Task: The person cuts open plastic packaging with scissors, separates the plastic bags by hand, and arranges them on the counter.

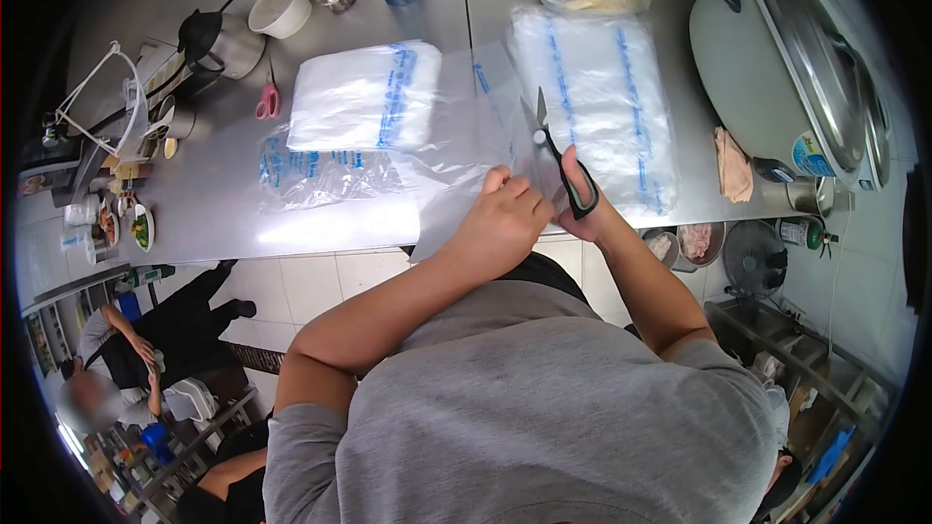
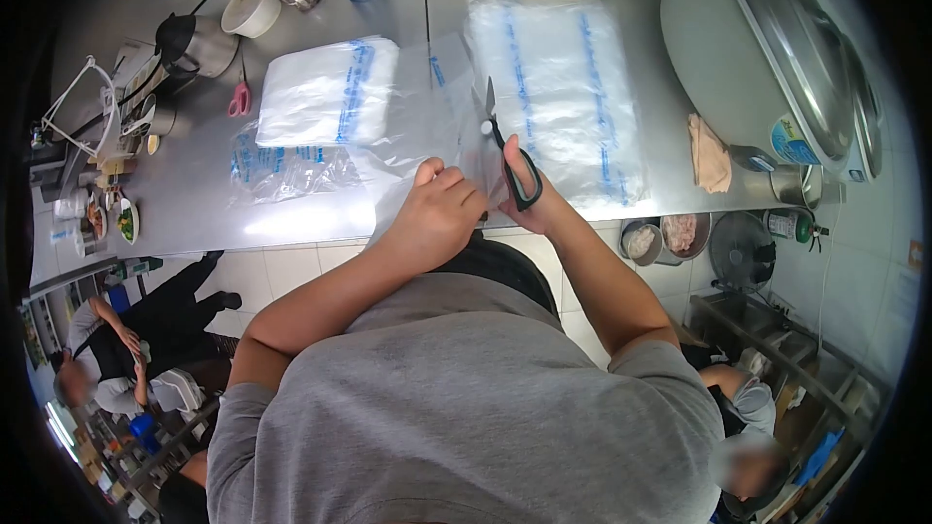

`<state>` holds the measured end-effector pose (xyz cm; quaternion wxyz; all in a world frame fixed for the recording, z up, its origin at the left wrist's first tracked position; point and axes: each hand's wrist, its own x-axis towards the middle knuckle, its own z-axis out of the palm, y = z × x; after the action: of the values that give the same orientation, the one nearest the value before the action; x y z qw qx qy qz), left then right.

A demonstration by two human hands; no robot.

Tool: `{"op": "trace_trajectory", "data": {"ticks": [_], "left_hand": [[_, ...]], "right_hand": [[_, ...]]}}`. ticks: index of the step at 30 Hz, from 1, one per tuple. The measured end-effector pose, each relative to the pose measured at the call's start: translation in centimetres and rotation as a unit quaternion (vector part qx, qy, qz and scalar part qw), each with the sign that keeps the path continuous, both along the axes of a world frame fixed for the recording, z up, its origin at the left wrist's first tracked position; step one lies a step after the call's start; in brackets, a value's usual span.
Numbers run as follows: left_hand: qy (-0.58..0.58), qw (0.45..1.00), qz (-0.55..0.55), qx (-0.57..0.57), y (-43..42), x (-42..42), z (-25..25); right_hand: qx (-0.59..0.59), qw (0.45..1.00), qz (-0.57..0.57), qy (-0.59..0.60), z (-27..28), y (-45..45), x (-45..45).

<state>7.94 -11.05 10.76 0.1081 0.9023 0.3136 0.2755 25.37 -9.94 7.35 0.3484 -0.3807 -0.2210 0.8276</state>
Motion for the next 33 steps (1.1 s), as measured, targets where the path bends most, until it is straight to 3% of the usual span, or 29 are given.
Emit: {"op": "trace_trajectory", "data": {"ticks": [3,6,9,14,20,26,33], "left_hand": [[-0.007,1.000,0.019,-0.020,-0.1,-0.2,-0.2],[-0.001,0.999,0.005,-0.034,-0.6,-0.5,-0.4],[0.026,0.999,-0.009,-0.042,-0.9,-0.6,-0.5],[0.060,0.997,-0.018,-0.051,-1.3,-0.7,-0.5],[0.074,0.990,-0.095,-0.077,-1.8,-0.5,0.3],[0.061,0.976,-0.193,-0.087,-2.1,-0.4,1.5],[0.031,0.948,-0.229,-0.221,-2.5,-0.4,1.3]], "right_hand": [[0.013,0.995,0.073,0.067,0.4,-0.7,0.9],[0.000,0.999,-0.019,0.043,1.0,-1.3,0.1],[-0.024,0.997,-0.034,0.069,-0.8,-1.2,0.2],[-0.012,0.997,-0.074,-0.036,-5.4,-2.3,0.8],[-0.004,0.997,-0.079,-0.016,-2.1,-2.4,-0.2],[0.012,0.998,-0.063,-0.014,-2.6,0.0,0.1],[0.081,0.991,-0.060,-0.085,-2.9,5.1,0.3]]}}
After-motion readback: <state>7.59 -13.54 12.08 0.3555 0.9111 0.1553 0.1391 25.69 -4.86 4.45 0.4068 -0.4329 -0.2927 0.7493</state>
